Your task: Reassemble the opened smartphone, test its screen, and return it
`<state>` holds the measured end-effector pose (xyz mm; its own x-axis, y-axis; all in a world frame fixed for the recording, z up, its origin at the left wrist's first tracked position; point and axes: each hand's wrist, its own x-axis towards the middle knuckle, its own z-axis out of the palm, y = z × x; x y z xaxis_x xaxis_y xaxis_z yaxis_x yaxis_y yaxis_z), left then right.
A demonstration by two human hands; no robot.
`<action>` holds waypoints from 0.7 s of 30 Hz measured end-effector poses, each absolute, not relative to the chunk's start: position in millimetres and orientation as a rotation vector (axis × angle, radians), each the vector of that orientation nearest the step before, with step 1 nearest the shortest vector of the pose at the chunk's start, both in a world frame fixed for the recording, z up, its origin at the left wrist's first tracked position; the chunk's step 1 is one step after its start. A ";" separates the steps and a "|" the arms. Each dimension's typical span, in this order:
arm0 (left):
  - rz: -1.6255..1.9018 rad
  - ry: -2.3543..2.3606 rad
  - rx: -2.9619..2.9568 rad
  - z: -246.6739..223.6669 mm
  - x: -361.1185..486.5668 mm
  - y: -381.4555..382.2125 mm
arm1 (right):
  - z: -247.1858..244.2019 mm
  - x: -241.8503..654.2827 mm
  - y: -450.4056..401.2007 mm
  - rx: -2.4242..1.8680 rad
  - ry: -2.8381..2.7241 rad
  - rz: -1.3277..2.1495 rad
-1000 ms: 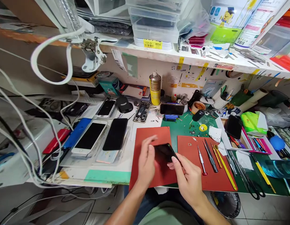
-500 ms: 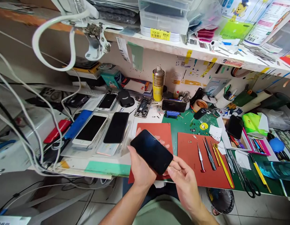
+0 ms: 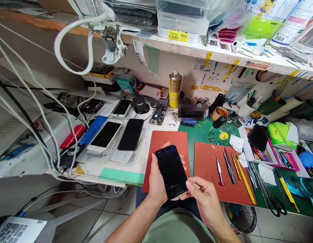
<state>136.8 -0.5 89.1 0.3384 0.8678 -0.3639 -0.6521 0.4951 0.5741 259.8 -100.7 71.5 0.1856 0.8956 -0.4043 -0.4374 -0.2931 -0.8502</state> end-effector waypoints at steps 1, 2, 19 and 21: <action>0.995 0.707 0.349 87.3 136.0 -2.1 | 71.4 259.6 -101.2 -1.261 -0.507 1.425; 0.976 0.717 0.341 85.9 135.4 -3.9 | 71.4 259.5 -101.6 -1.261 -0.509 1.433; 0.897 0.759 0.239 80.4 139.9 -21.9 | 77.0 259.7 -93.1 -1.242 -0.437 1.175; 0.889 0.760 0.219 80.1 141.2 -24.8 | 78.5 261.4 -89.8 -1.244 -0.443 1.151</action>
<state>141.2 -24.8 80.1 0.3927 0.7675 -0.5066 -0.6199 0.6278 0.4707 261.4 -89.8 78.5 0.4149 0.8584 -0.3017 -0.4345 -0.1044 -0.8946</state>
